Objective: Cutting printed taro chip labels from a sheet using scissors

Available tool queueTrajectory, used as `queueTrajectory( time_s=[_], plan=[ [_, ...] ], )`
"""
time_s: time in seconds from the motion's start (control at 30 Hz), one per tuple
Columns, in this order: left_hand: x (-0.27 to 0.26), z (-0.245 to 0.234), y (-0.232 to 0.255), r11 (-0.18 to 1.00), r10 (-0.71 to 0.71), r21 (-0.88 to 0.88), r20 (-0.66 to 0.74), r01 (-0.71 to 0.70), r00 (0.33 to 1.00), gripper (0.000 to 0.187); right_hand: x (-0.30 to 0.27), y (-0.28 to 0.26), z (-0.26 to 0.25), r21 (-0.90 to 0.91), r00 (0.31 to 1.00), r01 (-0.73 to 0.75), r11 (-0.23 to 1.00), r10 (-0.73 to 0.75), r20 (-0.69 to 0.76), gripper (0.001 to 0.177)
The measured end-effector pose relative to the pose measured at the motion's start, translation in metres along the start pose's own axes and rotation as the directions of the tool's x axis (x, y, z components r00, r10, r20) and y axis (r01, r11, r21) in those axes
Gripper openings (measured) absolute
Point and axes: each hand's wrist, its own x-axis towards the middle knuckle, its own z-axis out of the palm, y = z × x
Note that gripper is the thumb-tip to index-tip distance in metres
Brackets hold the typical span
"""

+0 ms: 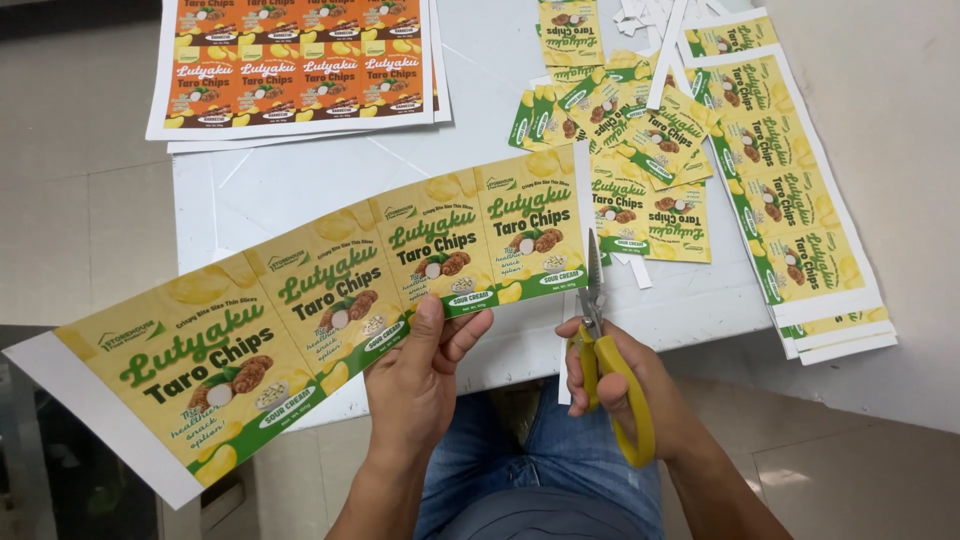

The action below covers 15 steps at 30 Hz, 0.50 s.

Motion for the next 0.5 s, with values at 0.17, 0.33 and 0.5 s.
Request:
queueTrajectory(
  time_s=[0.17,0.33,0.5],
  plan=[
    [-0.0009,-0.0006,0.0018,1.0,0.0,0.0,0.016,0.0,1.0,0.055,-0.0006,-0.0009,0.0022,0.029,1.0,0.026,0.999,-0.027,0.007,0.096],
    [-0.001,-0.0022,0.0002,1.0,0.013,-0.003,0.03,-0.013,0.999,0.054,-0.0015,-0.0019,0.0016,0.023,0.999,0.035,0.999,-0.036,0.012,0.096],
    [-0.0018,-0.0002,0.0014,1.0,0.009,-0.01,0.007,-0.009,1.0,0.048,-0.0012,-0.0033,0.0027,0.016,1.0,0.028,0.999,-0.028,0.005,0.096]
  ],
)
